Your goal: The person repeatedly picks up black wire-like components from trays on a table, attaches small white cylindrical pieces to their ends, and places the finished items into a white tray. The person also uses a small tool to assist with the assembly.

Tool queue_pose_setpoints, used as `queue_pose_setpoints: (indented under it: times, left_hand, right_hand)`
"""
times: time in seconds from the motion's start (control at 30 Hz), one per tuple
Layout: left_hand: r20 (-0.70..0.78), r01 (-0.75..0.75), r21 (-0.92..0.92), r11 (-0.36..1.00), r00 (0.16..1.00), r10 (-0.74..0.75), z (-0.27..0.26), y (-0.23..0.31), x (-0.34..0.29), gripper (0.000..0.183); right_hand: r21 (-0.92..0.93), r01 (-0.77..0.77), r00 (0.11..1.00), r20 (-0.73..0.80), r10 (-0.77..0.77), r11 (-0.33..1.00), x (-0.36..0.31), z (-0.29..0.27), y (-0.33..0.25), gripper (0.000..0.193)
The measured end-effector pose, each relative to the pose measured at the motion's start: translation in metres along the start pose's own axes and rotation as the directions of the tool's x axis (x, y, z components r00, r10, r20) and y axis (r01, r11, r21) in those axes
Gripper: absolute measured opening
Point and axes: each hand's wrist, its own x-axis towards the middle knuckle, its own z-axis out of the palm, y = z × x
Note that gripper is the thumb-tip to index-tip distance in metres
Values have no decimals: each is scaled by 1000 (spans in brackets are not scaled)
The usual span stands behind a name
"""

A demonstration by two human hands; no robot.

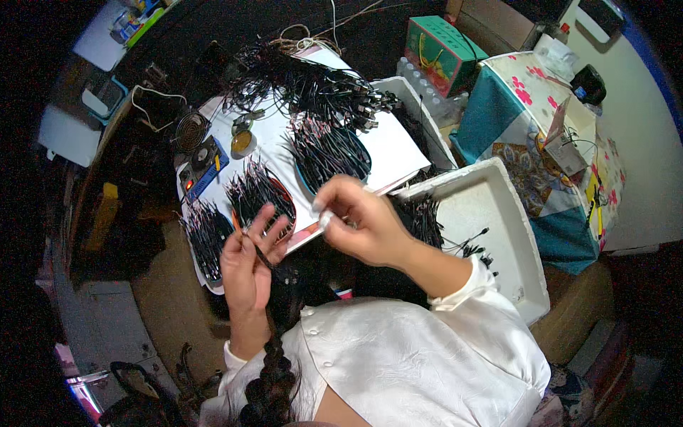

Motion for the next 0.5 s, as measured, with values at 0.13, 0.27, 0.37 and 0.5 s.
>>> queue_pose_setpoints:
  times: [0.13, 0.27, 0.37, 0.5]
  left_hand:
    - [39, -195, -38, 980, 980, 196, 6, 27, 28, 17]
    - [19, -426, 18, 904, 904, 426, 0, 49, 37, 16]
    - [115, -328, 16, 945, 939, 324, 2, 36, 17, 14]
    - [208, 5, 12, 1000, 978, -8, 8, 7, -20, 14]
  right_hand:
    - [-438, 98, 973, 231, 6, 894, -40, 33, 26, 18]
    - [-537, 142, 949, 312, 40, 831, -68, 41, 70, 20]
    - [-635, -39, 923, 273, 271, 772, -84, 39, 89, 20]
    - [-484, -132, 953, 178, 245, 865, -73, 17, 68, 24]
